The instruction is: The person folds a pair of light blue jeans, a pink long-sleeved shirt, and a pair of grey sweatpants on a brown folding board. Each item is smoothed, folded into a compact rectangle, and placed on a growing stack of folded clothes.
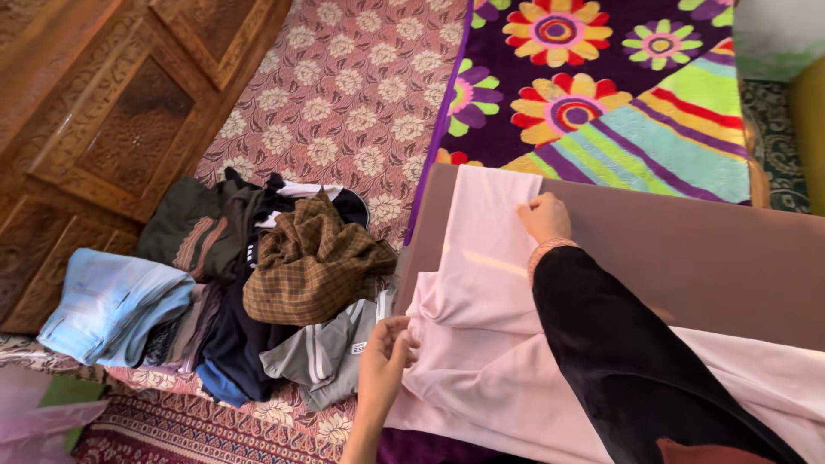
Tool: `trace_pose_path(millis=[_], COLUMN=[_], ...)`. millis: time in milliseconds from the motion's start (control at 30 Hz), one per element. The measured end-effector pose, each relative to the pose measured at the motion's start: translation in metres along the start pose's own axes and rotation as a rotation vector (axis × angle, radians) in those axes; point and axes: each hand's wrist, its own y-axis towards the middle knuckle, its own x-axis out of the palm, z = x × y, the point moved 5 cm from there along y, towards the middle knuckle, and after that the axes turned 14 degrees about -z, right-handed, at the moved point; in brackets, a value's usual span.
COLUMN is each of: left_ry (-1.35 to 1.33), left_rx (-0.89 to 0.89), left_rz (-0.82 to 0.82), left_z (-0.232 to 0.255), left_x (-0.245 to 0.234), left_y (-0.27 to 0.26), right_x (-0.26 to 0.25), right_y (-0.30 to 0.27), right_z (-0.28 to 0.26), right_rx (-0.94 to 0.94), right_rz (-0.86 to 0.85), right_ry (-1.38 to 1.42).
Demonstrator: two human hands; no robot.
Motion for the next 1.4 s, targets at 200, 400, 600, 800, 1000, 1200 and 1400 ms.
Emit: trace_pose_path(millis=[200,400,600,800,1000,1200,1400], left_ry=[-0.115,-0.408,-0.425,-0.388,0.415,0.871,0.96], left_rx=[-0.027,-0.272,-0.232,-0.229,0.129,0.045,-0.004], left_rz=[-0.094,-0.255,-0.453,-0.318,0.032,0.165,0.078], left_z=[0.041,0.069,0.044,0.008,0.024,0.033,0.027], left_x=[0.016,0.06,0.096,0.069,0.008,0.011,0.015], left_y=[0.012,0.027,-0.012,-0.047,0.014,0.121,0.148], right_x=[-0.046,-0.007,0.017,0.01,-0.003,-0.003,0.0], right_y=[-0.106,-0.314,-0.353,-0.382,-0.403,-0.411,-0.414], right_z=[-0.055,-0.051,-0.024,0.005,0.031,0.035,0.049], right_rx=[-0.43,-0.174,0.114,0.167,0.205,0.211,0.219], right_rz=[-0.052,-0.863,-0.516,-0.409,-0.374,-0.359,-0.237], right_ry=[0.781,1.156,1.803,1.816,1.76,1.784,1.867])
